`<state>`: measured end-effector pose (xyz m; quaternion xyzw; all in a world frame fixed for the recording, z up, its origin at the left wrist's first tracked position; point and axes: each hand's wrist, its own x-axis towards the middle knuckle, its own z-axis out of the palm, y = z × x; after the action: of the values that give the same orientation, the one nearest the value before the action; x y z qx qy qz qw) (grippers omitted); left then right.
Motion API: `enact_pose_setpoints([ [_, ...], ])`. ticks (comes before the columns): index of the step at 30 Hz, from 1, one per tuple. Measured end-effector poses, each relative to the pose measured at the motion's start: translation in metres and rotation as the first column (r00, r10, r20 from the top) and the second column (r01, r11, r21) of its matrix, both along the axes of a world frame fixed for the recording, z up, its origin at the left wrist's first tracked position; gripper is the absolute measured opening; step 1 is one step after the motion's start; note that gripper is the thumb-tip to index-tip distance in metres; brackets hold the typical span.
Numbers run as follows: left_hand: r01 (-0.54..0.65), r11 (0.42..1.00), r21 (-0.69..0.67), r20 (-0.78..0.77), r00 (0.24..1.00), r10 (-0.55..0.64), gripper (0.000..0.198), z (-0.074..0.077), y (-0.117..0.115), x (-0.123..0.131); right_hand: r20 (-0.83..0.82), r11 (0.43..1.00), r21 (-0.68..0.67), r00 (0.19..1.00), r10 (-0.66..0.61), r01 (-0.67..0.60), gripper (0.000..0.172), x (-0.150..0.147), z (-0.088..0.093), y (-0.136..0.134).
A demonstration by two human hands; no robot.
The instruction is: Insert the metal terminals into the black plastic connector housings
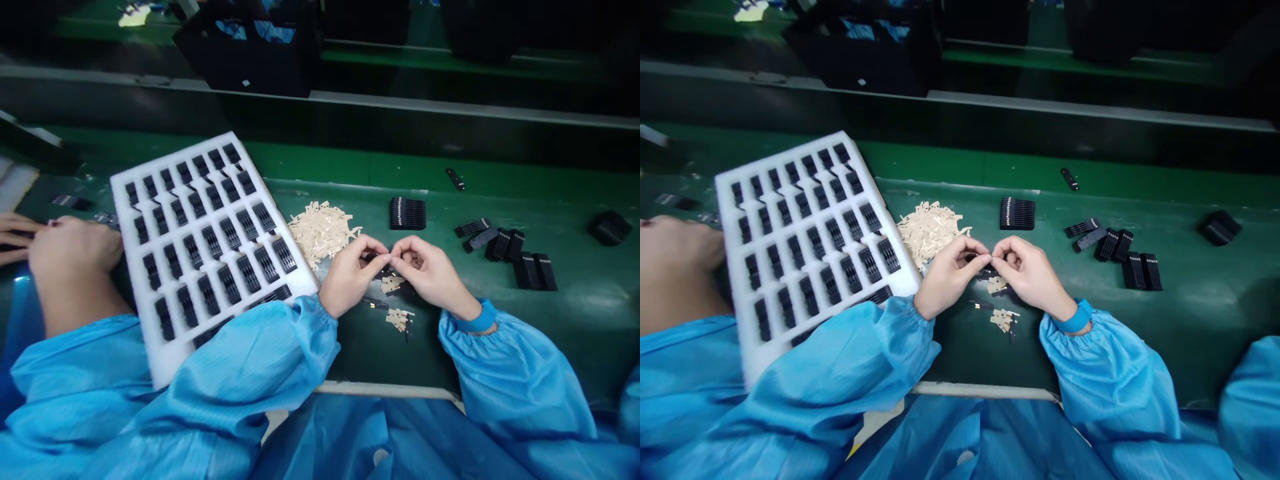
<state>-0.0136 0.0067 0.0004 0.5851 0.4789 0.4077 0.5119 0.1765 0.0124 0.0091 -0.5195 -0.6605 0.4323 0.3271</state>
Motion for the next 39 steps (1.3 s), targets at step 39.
enact_pose_setpoints([
  [39,0.041,0.999,-0.023,-0.215,0.975,-0.045,0.023,-0.002,0.006,-0.006,-0.037,0.968,-0.203,0.989,0.140,-0.145,0.032,0.010,0.006,0.004],
])
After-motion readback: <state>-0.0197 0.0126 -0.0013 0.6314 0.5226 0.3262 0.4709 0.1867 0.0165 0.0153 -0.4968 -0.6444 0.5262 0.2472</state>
